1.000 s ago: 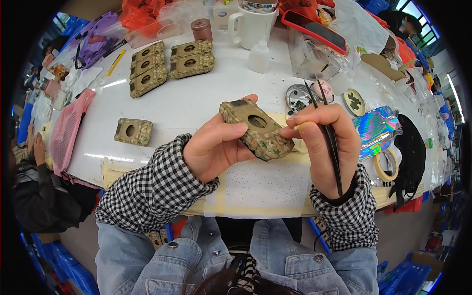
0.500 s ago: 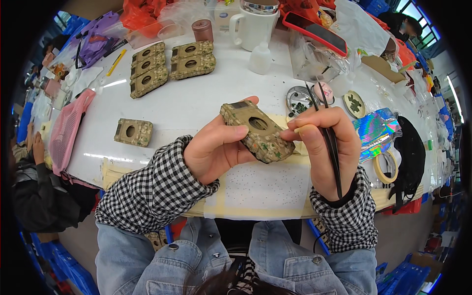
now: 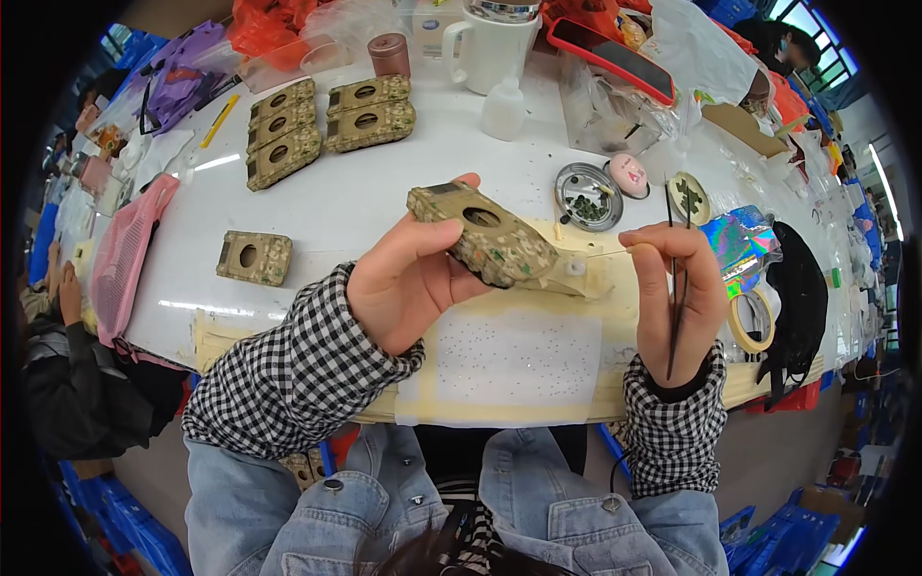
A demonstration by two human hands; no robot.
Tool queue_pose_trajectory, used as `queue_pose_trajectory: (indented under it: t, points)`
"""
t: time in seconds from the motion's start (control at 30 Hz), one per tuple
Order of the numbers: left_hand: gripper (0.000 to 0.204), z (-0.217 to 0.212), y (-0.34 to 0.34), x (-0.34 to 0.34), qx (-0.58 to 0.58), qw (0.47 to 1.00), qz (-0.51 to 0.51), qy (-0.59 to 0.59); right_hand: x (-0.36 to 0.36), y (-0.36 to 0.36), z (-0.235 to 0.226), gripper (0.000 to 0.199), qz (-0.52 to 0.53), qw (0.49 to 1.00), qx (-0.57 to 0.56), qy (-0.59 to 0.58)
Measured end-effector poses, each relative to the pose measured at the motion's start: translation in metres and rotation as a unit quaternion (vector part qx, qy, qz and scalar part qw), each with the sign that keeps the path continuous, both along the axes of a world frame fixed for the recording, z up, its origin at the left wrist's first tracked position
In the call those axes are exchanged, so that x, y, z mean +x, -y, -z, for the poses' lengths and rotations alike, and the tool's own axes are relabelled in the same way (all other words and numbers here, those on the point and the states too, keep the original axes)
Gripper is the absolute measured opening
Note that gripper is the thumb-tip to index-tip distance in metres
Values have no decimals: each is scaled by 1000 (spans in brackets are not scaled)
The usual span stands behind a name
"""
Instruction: Painting camouflage patterns on plastic toy tank parts.
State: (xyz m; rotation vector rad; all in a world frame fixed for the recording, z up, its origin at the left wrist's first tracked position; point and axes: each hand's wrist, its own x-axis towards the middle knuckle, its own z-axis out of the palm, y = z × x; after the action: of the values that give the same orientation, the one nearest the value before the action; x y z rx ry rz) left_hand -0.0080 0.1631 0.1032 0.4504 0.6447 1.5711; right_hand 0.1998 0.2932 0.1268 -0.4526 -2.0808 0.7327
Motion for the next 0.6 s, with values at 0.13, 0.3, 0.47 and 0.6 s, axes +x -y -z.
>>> queue_pose_trajectory:
  t: [0.13, 0.3, 0.47, 0.6]
  points:
    - [60, 4, -3, -4, -2, 1000, -28, 9, -5, 0, 8, 14, 36, 993, 104, 52]
    - [57, 2, -3, -4, 5, 999, -48, -6, -10, -2, 16, 15, 18, 989, 118, 83]
    - [57, 3, -3, -7, 14, 999, -42, -16, -9, -3, 17, 15, 8, 989, 118, 86]
    - [57, 3, -4, -8, 20, 999, -45, -21, -11, -3, 17, 14, 9, 988, 124, 89]
